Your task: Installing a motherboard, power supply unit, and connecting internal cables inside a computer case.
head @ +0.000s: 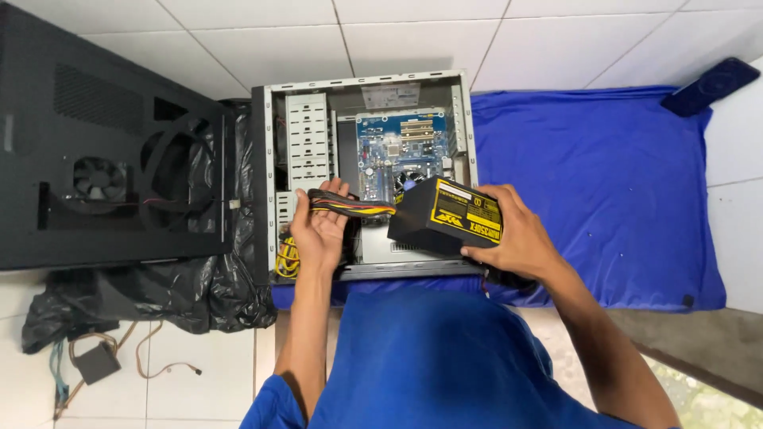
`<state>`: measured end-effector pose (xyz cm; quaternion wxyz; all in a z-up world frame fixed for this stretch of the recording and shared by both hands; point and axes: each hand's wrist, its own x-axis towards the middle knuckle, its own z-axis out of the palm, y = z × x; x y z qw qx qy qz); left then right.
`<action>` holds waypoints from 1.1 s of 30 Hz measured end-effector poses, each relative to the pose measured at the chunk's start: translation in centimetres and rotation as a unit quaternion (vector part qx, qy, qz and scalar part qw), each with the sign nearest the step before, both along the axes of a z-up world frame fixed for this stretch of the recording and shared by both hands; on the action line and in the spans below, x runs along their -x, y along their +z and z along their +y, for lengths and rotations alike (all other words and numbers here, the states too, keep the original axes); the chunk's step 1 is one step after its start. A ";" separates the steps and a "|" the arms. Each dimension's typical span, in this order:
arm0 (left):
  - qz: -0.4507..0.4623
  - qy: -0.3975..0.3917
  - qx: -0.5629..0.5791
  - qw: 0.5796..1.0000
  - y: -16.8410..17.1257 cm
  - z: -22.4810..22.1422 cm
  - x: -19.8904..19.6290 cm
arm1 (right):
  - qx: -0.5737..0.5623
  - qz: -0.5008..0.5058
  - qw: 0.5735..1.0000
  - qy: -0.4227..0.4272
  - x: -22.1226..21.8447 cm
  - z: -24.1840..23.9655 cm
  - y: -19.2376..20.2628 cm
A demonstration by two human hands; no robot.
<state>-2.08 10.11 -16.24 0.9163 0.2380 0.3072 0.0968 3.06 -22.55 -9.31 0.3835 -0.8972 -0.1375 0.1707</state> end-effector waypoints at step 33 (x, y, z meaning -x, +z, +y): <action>-0.081 -0.070 -0.347 0.932 3.2 3.7 -0.4 | 0.110 -0.100 0.946 0.288 -0.6 3.5 -7.0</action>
